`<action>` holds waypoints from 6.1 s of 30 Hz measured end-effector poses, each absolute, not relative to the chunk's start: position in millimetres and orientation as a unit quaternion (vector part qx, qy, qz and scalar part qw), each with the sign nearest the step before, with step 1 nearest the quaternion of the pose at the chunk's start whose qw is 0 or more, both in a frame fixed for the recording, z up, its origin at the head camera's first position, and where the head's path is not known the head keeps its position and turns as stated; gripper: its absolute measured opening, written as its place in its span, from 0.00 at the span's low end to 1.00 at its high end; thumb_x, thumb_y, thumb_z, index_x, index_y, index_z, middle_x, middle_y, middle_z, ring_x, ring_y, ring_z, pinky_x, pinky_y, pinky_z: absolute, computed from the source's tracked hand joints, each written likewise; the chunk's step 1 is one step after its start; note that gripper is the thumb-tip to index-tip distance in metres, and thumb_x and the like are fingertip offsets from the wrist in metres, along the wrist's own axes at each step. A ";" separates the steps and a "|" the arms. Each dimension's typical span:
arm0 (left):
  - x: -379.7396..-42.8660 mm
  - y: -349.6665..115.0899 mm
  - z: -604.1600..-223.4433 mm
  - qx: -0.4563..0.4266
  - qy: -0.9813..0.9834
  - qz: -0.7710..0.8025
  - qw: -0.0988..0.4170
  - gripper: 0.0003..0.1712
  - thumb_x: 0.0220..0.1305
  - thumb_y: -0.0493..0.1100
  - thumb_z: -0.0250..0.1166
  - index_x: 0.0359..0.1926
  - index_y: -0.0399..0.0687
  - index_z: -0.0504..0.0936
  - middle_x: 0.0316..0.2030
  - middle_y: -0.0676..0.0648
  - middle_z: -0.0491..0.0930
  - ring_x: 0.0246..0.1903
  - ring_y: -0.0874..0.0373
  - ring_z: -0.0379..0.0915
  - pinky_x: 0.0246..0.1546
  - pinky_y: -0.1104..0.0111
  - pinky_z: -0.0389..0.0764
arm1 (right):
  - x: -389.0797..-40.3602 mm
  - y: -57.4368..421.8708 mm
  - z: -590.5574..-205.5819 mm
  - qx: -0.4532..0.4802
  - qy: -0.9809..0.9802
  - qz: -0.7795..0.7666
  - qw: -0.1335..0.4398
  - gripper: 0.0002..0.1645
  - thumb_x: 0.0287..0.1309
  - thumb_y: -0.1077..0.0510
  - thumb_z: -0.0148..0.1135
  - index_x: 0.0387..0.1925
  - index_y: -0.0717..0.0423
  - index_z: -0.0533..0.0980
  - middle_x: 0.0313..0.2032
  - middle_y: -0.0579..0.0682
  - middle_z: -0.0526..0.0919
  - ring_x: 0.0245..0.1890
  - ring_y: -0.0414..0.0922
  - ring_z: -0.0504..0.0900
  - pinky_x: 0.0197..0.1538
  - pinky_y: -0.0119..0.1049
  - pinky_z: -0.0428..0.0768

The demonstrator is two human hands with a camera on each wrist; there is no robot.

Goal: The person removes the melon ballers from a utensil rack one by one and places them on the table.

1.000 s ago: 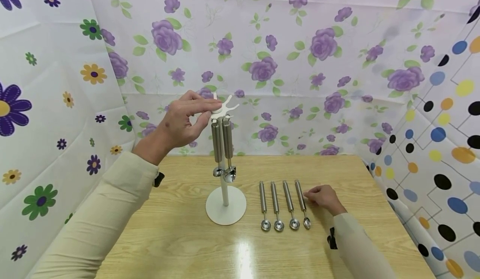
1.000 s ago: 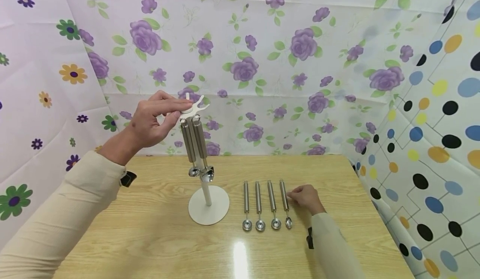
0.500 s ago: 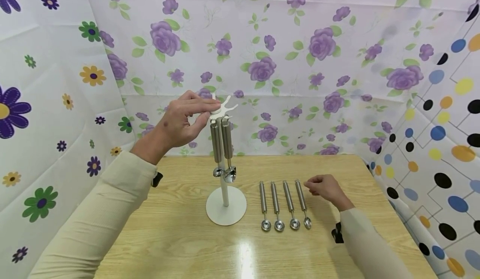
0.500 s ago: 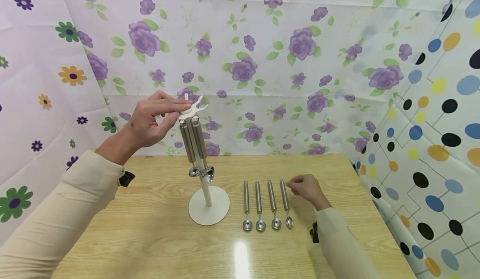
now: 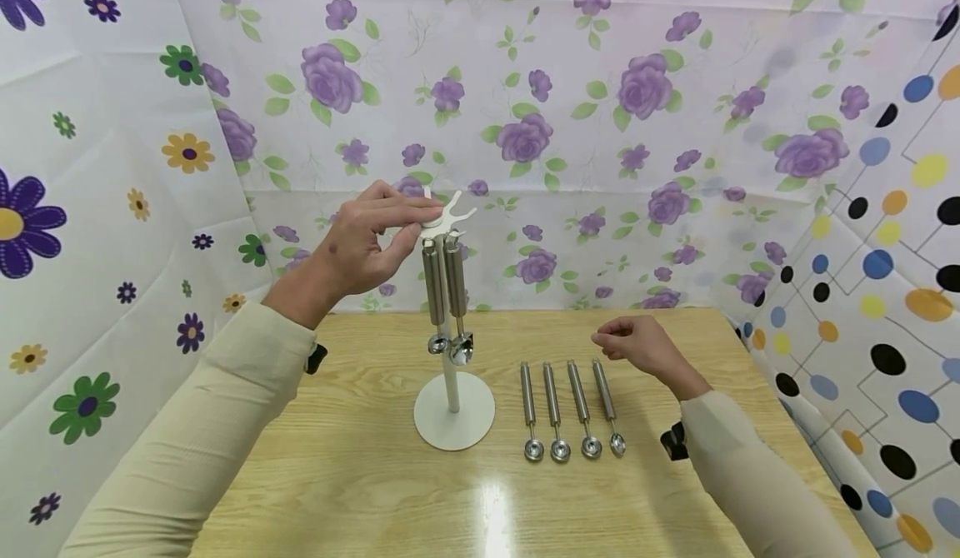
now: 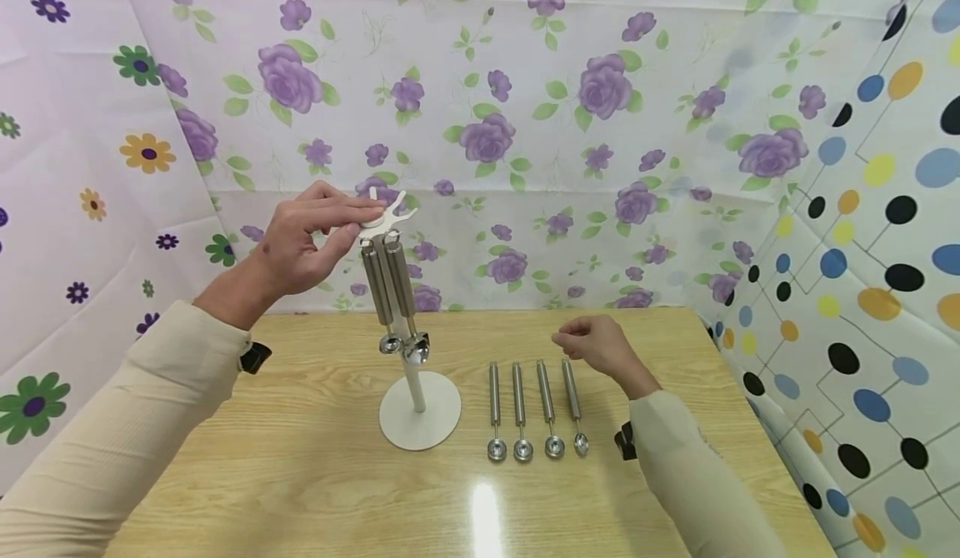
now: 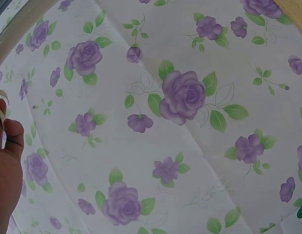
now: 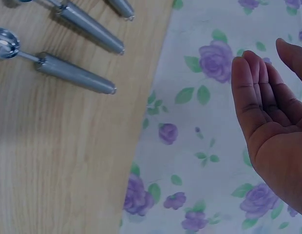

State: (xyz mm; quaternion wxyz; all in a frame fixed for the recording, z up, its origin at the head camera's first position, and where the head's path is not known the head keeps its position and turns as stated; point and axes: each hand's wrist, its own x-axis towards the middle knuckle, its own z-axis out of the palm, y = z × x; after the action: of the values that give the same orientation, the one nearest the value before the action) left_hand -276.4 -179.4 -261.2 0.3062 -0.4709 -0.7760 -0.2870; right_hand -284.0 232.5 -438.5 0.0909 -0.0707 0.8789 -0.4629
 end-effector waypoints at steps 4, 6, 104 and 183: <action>-276.5 -180.0 -261.4 -0.476 -0.773 -0.290 0.303 0.18 0.67 0.38 0.57 0.53 0.35 0.85 0.52 0.39 0.83 0.37 0.46 0.68 0.34 0.58 0.66 | -284.2 226.0 -427.3 -0.077 0.879 -0.461 0.088 0.23 0.68 0.50 0.64 0.51 0.66 0.80 0.40 0.57 0.84 0.36 0.47 0.84 0.45 0.40 0.84; -276.9 -180.4 -261.5 -0.480 -0.770 -0.292 0.302 0.21 0.70 0.43 0.55 0.53 0.34 0.85 0.52 0.38 0.83 0.37 0.46 0.67 0.35 0.58 0.65 | -283.9 222.6 -421.8 -0.083 0.882 -0.456 0.086 0.23 0.68 0.49 0.63 0.51 0.65 0.80 0.40 0.56 0.84 0.37 0.47 0.84 0.45 0.41 0.84; -281.0 -169.8 -256.8 -0.494 -0.744 -0.248 0.376 0.10 0.63 0.31 0.64 0.42 0.33 0.88 0.40 0.39 0.85 0.44 0.46 0.83 0.44 0.56 0.82 | -287.2 80.1 -315.1 -0.356 0.769 -0.528 0.045 0.21 0.67 0.64 0.62 0.60 0.65 0.77 0.52 0.58 0.84 0.50 0.49 0.84 0.54 0.40 0.80; -282.6 -166.6 -267.7 -0.470 -0.739 -0.274 0.398 0.13 0.63 0.32 0.61 0.44 0.31 0.87 0.38 0.36 0.85 0.40 0.43 0.83 0.38 0.54 0.82 | -271.3 165.5 -360.0 -0.216 0.834 -0.508 -0.005 0.13 0.63 0.58 0.68 0.47 0.60 0.79 0.40 0.54 0.84 0.40 0.48 0.84 0.44 0.38 0.81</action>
State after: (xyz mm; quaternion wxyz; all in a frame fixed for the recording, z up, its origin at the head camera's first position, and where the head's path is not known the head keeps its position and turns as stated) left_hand -282.6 -166.6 -267.7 0.3980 -0.4698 -0.7388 -0.2740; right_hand -271.3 165.5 -360.0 -0.0045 -0.2155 0.8341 -0.5077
